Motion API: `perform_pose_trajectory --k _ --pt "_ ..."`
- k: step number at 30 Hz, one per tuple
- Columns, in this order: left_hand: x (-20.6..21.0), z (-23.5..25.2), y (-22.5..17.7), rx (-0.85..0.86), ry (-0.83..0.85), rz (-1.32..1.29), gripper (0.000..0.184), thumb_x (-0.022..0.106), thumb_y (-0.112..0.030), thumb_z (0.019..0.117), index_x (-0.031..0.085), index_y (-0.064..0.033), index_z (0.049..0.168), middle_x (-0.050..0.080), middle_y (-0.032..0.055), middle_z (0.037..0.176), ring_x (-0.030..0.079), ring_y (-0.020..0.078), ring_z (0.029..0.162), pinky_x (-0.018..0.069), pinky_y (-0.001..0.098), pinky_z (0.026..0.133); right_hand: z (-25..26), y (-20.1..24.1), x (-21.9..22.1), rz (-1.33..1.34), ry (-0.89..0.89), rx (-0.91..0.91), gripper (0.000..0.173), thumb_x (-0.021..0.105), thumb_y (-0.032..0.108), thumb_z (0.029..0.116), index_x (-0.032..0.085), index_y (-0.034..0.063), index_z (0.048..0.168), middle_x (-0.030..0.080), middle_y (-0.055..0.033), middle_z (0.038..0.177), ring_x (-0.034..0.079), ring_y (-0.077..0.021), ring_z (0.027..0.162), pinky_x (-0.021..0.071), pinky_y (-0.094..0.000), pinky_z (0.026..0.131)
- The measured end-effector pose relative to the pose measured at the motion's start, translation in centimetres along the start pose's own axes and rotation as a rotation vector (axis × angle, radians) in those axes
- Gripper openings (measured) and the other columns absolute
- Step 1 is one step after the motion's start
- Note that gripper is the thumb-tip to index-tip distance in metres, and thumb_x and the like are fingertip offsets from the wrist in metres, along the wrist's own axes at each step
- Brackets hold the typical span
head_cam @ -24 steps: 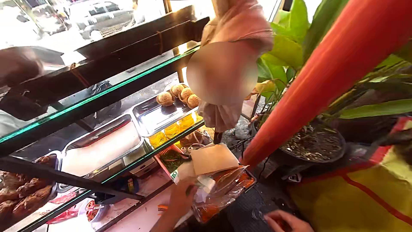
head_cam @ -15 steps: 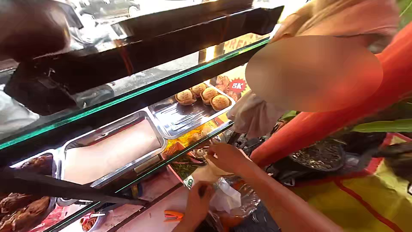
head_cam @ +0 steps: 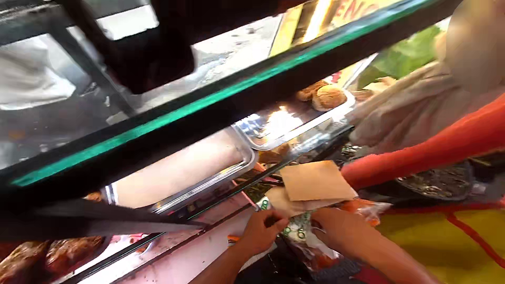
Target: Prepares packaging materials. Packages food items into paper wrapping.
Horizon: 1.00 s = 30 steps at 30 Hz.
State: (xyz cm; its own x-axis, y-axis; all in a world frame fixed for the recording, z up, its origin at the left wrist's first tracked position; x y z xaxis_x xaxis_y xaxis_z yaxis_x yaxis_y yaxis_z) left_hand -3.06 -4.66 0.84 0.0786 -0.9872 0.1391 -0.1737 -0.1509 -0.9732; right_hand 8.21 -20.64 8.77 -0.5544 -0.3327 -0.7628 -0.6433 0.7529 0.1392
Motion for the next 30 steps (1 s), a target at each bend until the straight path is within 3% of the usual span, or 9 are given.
perform_pose_trajectory --k 5,10,13,15,18,21,24,26,30 --pt "-6.5 -8.1 5.1 -0.265 -0.091 0.028 0.03 0.059 -0.028 0.104 0.071 0.0004 0.105 0.075 0.0071 0.097 0.073 0.0142 0.089 0.0603 0.0342 0.085 2.3 10.0 -2.6 0.085 -0.383 -0.446 0.023 0.058 0.031 0.1028 0.076 0.0163 0.107 0.073 -0.0067 0.1 0.071 -0.0263 0.096 0.059 -0.0516 0.085" --pt "-11.1 -13.9 6.9 -0.366 -0.178 0.133 0.034 0.054 -0.031 0.1061 0.073 -0.0033 0.104 0.076 0.0045 0.099 0.073 0.0122 0.092 0.0594 0.0334 0.086 12.2 24.2 0.4 0.256 -0.138 -0.781 0.027 0.054 0.02 0.1056 0.071 0.0109 0.125 0.072 -0.0092 0.118 0.067 -0.022 0.112 0.0523 -0.0465 0.103" --pt "-12.6 -16.3 6.8 -0.31 -0.298 0.197 0.035 0.051 -0.033 0.1071 0.075 -0.0073 0.107 0.076 0.0009 0.101 0.072 0.0116 0.095 0.0589 0.0346 0.091 12.2 29.1 0.5 0.443 0.15 -0.718 0.026 0.058 0.009 0.1027 0.066 0.0044 0.127 0.07 -0.0155 0.107 0.067 -0.0219 0.089 0.0557 -0.0412 0.084" --pt "-13.0 -18.0 6.7 -0.269 -0.41 0.146 0.032 0.052 -0.029 0.1071 0.075 -0.0058 0.108 0.077 0.0027 0.101 0.073 0.0131 0.095 0.0598 0.0348 0.09 11.6 31.0 0.5 0.406 0.149 -0.784 0.03 0.063 0.012 0.1001 0.067 0.0007 0.128 0.07 -0.0198 0.119 0.067 -0.0277 0.109 0.0505 -0.0469 0.101" --pt "-12.3 -21.2 7.9 -0.283 -0.539 0.024 0.027 0.055 -0.024 0.1056 0.074 -0.0039 0.107 0.076 0.0049 0.095 0.072 0.0151 0.087 0.0606 0.0348 0.082 14.6 32.6 3.3 0.258 -0.05 -0.949 0.03 0.068 0.021 0.0964 0.07 0.005 0.121 0.071 -0.014 0.117 0.066 -0.0221 0.11 0.0521 -0.0415 0.099" --pt "-11.8 -24.2 9.3 -0.339 -0.547 -0.024 0.025 0.056 -0.021 0.1048 0.074 -0.0039 0.111 0.073 0.0044 0.087 0.069 0.0131 0.079 0.0588 0.0328 0.078 14.6 33.3 3.6 0.179 -0.013 -0.709 0.029 0.069 0.024 0.0969 0.07 0.0093 0.122 0.071 -0.0105 0.119 0.066 -0.0195 0.11 0.0504 -0.0404 0.101" --pt "-12.4 -25.8 10.6 -0.381 -0.558 -0.032 0.024 0.059 -0.021 0.1033 0.075 -0.0047 0.109 0.072 0.0029 0.084 0.066 0.0108 0.074 0.057 0.0303 0.074 14.5 31.2 3.2 0.234 -0.384 -1.048 0.029 0.064 0.031 0.0968 0.075 0.0053 0.106 0.074 -0.0121 0.098 0.07 -0.0177 0.088 0.0558 -0.0297 0.08" --pt "-13.2 -25.5 10.7 -0.381 -0.562 -0.016 0.023 0.061 -0.023 0.1022 0.075 -0.0049 0.109 0.072 0.0025 0.085 0.066 0.0104 0.073 0.0568 0.0295 0.073 9.8 31.5 -0.8 0.253 -0.043 -0.607 0.032 0.062 0.022 0.1021 0.068 0.0031 0.127 0.068 -0.0158 0.127 0.062 -0.0243 0.121 0.0455 -0.0409 0.108" --pt "-15.5 -22.6 8.7 -0.291 -0.534 0.089 0.024 0.063 -0.027 0.1012 0.072 -0.0076 0.113 0.073 0.0029 0.089 0.069 0.0126 0.078 0.0595 0.0317 0.076 12.3 30.6 2.2 0.363 -0.038 -0.613 0.03 0.068 0.02 0.0967 0.07 0.0013 0.119 0.071 -0.0174 0.115 0.066 -0.0257 0.108 0.0502 -0.0441 0.099"
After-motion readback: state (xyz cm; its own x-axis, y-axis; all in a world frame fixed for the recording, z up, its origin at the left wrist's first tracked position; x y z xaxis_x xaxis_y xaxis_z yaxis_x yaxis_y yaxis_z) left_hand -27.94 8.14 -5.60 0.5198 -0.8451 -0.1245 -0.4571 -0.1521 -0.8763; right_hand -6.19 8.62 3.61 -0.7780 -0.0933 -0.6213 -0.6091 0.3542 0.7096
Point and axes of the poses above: each hand's wrist, its own z-axis towards the middle knuckle, its own x-axis out of the palm, y = z × x, the point moved 5 cm from there along z, towards the middle knuckle
